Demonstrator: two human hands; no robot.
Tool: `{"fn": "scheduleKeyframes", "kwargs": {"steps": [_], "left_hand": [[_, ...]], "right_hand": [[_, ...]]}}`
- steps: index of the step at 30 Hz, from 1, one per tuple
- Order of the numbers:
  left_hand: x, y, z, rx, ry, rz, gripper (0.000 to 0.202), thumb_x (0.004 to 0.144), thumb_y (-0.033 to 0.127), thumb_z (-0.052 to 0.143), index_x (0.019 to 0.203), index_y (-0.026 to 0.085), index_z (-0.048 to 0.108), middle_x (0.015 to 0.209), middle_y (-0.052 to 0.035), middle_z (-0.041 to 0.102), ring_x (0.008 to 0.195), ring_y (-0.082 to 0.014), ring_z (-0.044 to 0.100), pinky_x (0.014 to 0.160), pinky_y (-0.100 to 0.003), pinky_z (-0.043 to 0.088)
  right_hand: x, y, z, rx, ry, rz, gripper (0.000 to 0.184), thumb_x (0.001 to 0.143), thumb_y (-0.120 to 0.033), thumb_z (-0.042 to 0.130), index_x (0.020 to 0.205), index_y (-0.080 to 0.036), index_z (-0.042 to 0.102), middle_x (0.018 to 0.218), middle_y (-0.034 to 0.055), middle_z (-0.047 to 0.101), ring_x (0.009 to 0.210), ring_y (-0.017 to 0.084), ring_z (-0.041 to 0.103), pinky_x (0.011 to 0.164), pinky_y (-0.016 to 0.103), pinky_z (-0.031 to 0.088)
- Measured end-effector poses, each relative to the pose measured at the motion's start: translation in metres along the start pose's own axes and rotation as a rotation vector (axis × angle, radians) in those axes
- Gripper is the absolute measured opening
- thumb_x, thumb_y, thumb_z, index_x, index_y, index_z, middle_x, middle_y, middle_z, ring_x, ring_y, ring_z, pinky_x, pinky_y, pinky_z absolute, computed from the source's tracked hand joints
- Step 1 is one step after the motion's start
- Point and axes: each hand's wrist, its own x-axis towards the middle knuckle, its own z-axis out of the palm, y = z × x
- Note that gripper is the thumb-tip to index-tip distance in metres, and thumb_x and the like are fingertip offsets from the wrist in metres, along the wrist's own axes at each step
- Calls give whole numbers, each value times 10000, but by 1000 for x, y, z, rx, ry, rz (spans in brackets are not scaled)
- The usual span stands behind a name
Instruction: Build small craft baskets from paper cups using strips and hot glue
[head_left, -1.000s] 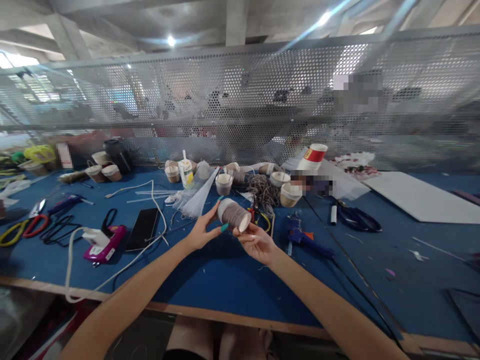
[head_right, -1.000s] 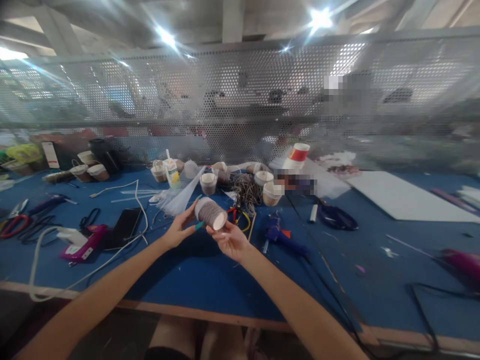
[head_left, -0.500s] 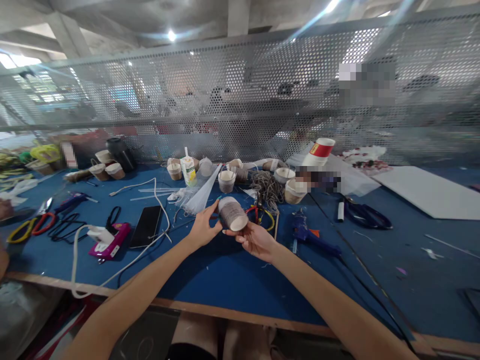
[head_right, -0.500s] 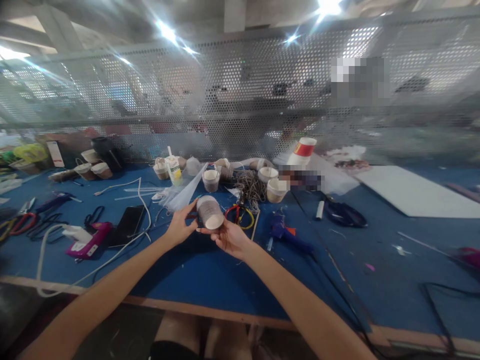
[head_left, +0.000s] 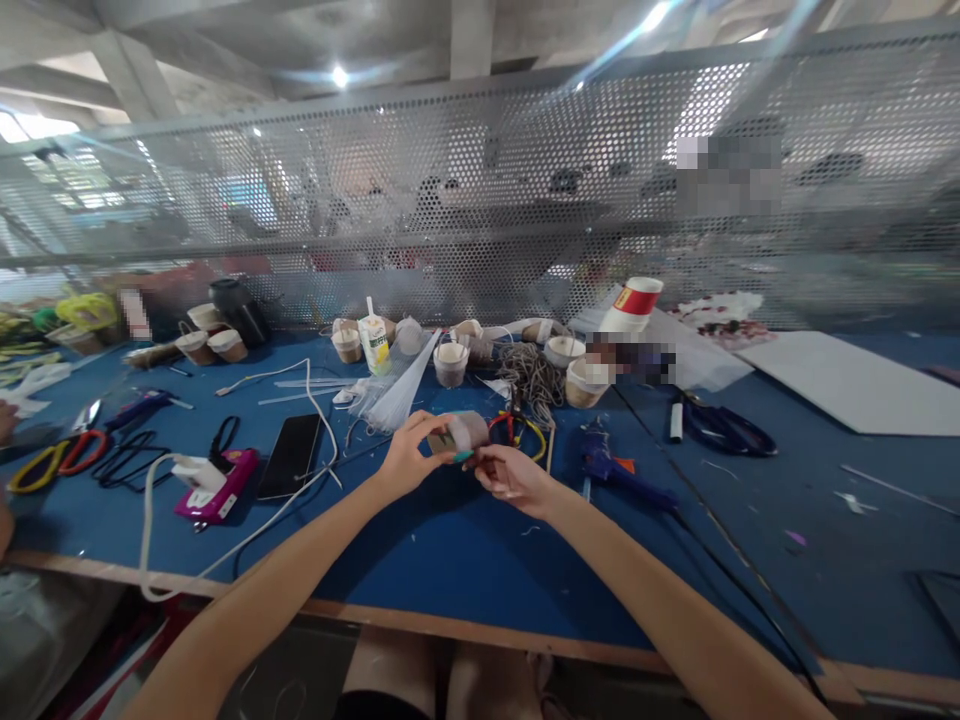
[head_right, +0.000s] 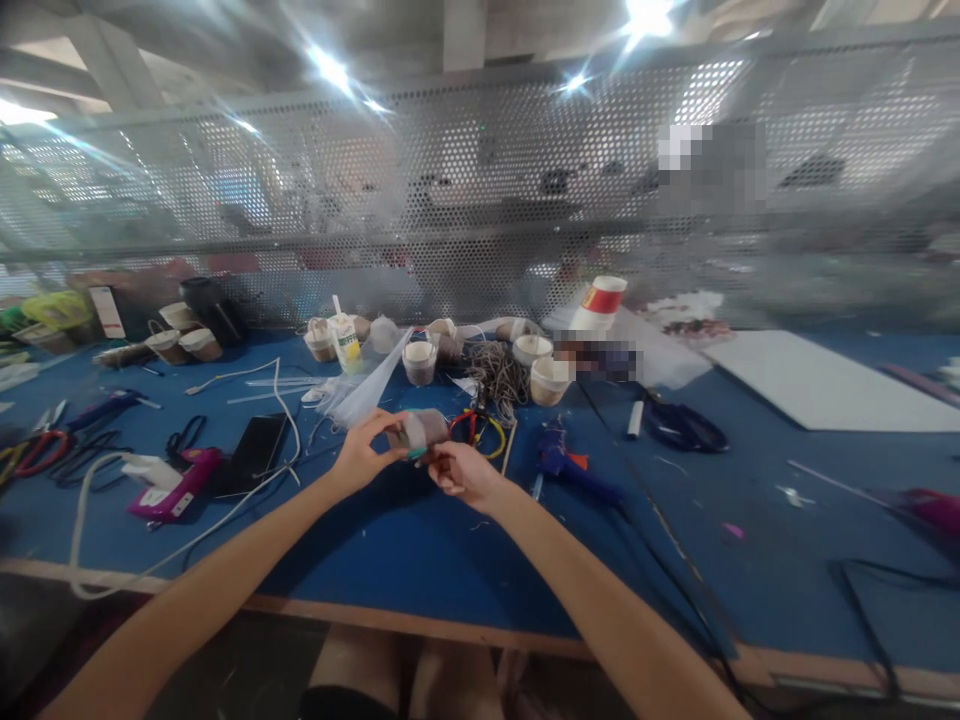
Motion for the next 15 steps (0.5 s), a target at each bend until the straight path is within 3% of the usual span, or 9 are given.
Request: {"fn": "scheduleKeyframes", "kwargs": {"steps": [3,7,9,12,14,15], "left_hand": [[-1,1,1,119,-25,39,336,722,409,619,983,199,651,819,-58,538,800,-190,508,774,-359,449],[-1,-1,1,321,0,-53,425,596,424,726,983,262,660,1011,-73,449,987,-255,417,904,-441,373],[0,-4,2,384,16,-104,487,569,383,754,1035,314,631,1123,-67,393,1088,-291,352,957,-484,316],[1,-12,4,427,-2,-160,545,570,304,764,1083,375,592,1204,-53,341,1152,-323,295,970,-527,278],[2,-16,4,420,-41,-179,565,581,273,758,1104,386,576,1191,-53,352,1136,-323,316,953,-530,298],[3,-18,4,409,-61,-177,569,590,264,752,1114,386,569,1178,-53,365,1121,-316,332,945,-525,312]], "right_hand": [[1,5,5,-351,227,-149,113,752,-252,512,697,-184,441,346,-83,455,222,62,363,235,144,214],[-1,3,2,-604,438,-424,157,710,-251,551,616,-200,437,304,-110,392,229,54,331,278,167,239],[-3,0,-1,-634,474,-533,180,723,-293,546,598,-197,459,344,-88,428,271,64,374,308,181,280],[-5,0,-3,-629,479,-578,236,755,-409,521,651,-199,490,394,-61,450,323,97,423,349,221,355],[-5,1,-2,-711,558,-664,246,750,-447,533,782,-203,523,546,-3,553,505,160,548,478,293,464],[-4,1,-1,-793,597,-730,282,740,-447,551,885,-206,530,704,47,611,692,210,595,607,358,500]]}}
